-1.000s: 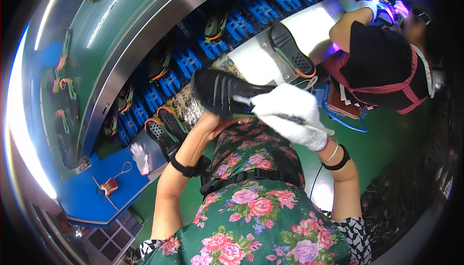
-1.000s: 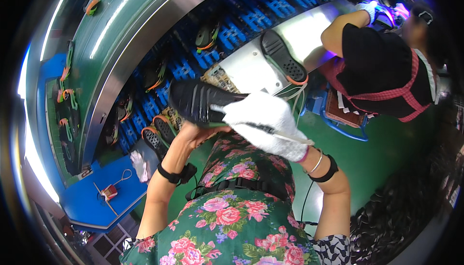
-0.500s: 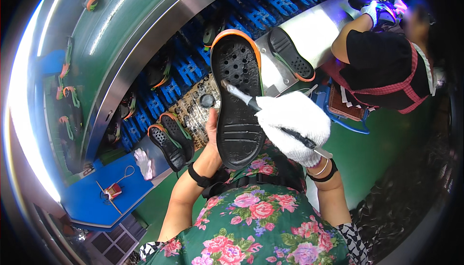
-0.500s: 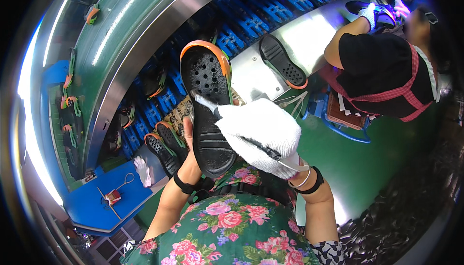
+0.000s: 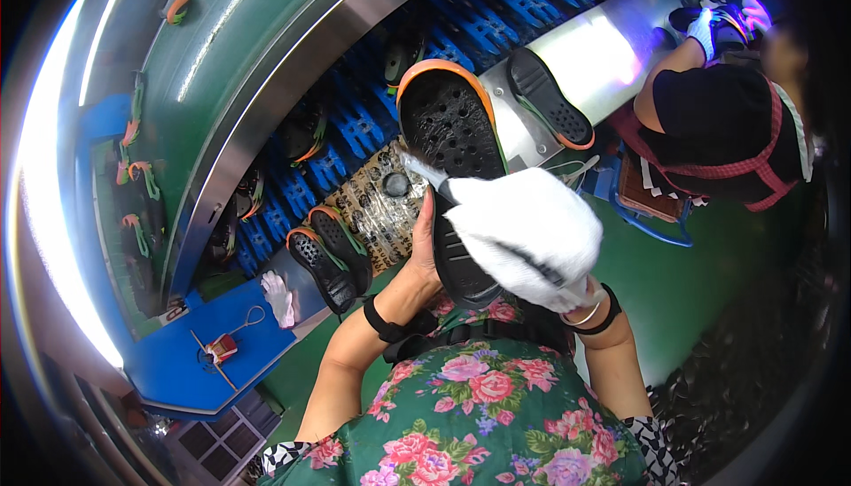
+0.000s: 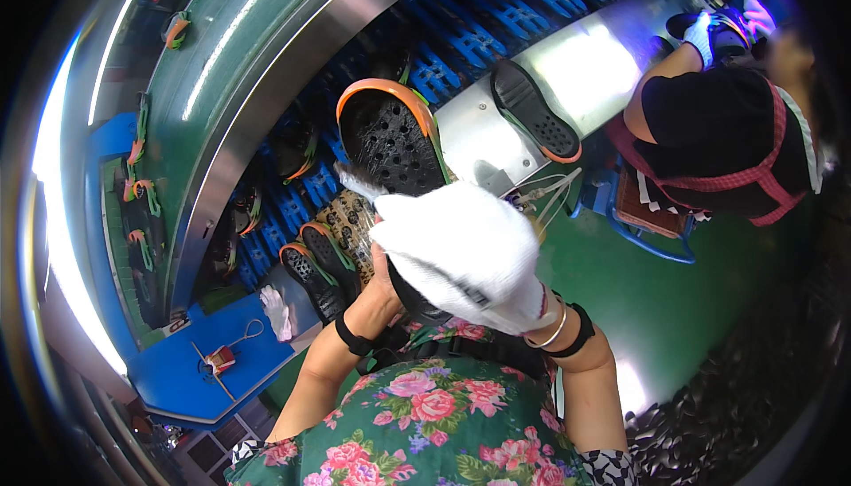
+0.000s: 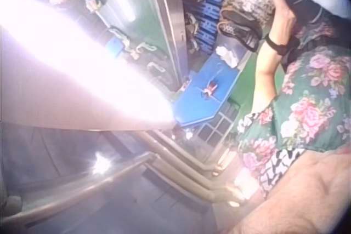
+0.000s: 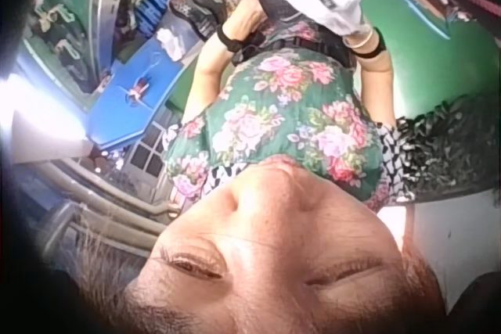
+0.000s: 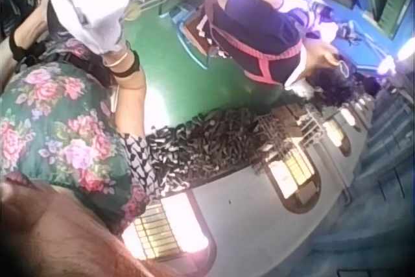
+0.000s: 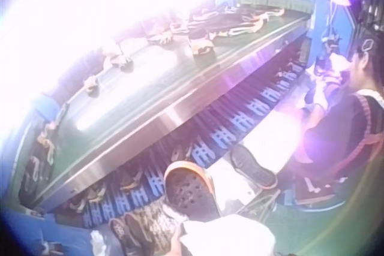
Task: Apply glue to the edges and bottom of a shoe sole using a brush.
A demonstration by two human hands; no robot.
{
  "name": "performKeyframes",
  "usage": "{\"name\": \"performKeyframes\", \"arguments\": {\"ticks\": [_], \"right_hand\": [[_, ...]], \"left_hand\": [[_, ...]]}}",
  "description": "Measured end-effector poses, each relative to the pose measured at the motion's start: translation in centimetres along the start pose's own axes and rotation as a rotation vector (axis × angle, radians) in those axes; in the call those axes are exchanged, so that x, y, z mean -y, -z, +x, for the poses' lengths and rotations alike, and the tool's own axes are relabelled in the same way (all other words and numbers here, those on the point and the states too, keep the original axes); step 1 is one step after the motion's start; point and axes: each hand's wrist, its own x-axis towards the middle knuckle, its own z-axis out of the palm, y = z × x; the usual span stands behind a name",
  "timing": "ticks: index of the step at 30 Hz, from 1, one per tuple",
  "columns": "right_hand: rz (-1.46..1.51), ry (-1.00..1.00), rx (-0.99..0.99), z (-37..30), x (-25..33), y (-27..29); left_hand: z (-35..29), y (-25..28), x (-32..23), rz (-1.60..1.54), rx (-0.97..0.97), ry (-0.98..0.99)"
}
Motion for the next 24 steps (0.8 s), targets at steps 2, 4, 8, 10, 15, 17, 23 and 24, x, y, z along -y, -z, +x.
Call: {"name": "performKeyframes", "arguments": {"ticks": [2,4,8,10,15,17,23,24], "right_hand": [[-0.020,-0.116,-0.167,-1.2,-0.8,-1.8],[-0.097,-0.077,-0.122,-1.5,-1.7,-1.4],[-0.114,0.084,0.000,-0.4,-0.6,-1.1],[0.080,0.010,-0.002,-0.9,-1.1,-0.9],[-0.151,0.002,-0.038,-1.7,-0.9,-1.4],[-0.170,0.086,0.024,-1.6,-0.6,-2.0],[-0.135,0.044,-0.076,-2.0,-1.4,-1.0],[-0.155,0.081,-0.074,-2.1,-1.5,-1.4]], "left_hand": [[0.4,0.2,-0.3,-0.084,0.040,-0.012],[0.6,-0.4,-0.3,-0.065,0.034,-0.066],[1.9,-3.1,-0.2,-0.048,-0.017,0.012],[2.1,-4.0,0.5,0.671,-0.399,-0.245],[3.6,-4.2,0.0,0.185,0.022,-0.166],[4.0,-4.0,-0.2,0.295,0.096,-0.186],[4.7,-4.8,-0.6,0.185,-0.060,-0.315],[4.8,-4.6,-0.8,0.184,-0.064,-0.313]]}}
